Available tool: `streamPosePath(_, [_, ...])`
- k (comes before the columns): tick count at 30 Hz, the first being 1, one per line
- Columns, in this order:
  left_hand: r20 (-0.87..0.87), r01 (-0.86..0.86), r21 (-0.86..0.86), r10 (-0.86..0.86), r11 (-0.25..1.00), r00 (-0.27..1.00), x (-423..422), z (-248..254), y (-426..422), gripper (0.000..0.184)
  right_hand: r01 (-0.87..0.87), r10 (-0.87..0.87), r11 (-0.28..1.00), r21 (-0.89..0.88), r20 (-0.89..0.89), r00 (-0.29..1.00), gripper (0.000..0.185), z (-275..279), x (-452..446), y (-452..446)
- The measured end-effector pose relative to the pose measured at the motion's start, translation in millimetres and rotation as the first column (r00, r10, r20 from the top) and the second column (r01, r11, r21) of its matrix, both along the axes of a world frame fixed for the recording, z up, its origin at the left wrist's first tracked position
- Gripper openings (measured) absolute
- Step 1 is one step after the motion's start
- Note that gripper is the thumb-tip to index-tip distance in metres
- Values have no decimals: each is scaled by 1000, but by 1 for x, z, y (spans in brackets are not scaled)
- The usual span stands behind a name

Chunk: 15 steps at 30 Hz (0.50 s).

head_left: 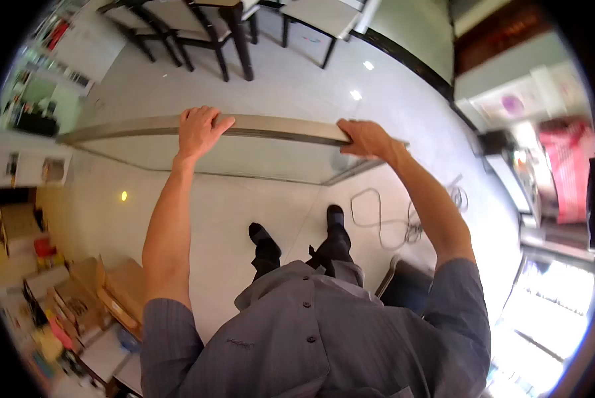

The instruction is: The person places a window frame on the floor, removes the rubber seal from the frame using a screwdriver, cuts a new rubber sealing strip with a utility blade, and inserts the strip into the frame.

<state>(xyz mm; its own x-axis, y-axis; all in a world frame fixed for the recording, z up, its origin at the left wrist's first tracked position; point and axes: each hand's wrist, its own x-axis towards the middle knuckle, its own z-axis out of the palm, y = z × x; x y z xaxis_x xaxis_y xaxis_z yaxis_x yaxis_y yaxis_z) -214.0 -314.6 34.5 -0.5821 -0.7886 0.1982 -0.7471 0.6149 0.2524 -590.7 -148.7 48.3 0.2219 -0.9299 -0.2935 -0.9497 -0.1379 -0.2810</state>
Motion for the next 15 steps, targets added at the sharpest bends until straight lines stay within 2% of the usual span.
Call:
streamPosePath(2, [-25,-73,-23,72,997,997,-1,-6,10,35,-76,79,996,-42,71,994,46,-3,-5,4])
streamPosePath(4, [-90,-120,-127,109,985,990,-7,-9,17,34,-121,125,992,-42,95,988,47,-5,-7,2])
streamPosePath(8, [14,-280,-65,281,958,960,-11,-13,27,35,-203,208,978,-50,141,968,43,-4,-7,5])
streamPosePath(10, [-14,-363,-241,371,900,929,-12,-21,38,43,-230,234,972,-40,155,960,42,-6,-5,8])
streamPosePath(11, [-16,-378,-245,386,893,922,-13,-23,44,43,-229,232,973,-36,163,959,40,-8,-4,10])
streamPosePath(13, [-82,-621,-83,616,779,784,-24,-23,56,63,-230,238,971,-66,180,955,38,-9,-2,16])
streamPosePath(14, [-92,-625,-86,618,776,781,-28,-22,58,63,-221,224,975,-40,185,957,38,-10,-1,18])
streamPosePath(15, [-206,-719,-31,700,694,684,-32,-27,61,70,-214,212,977,-11,190,959,38,-9,-1,17])
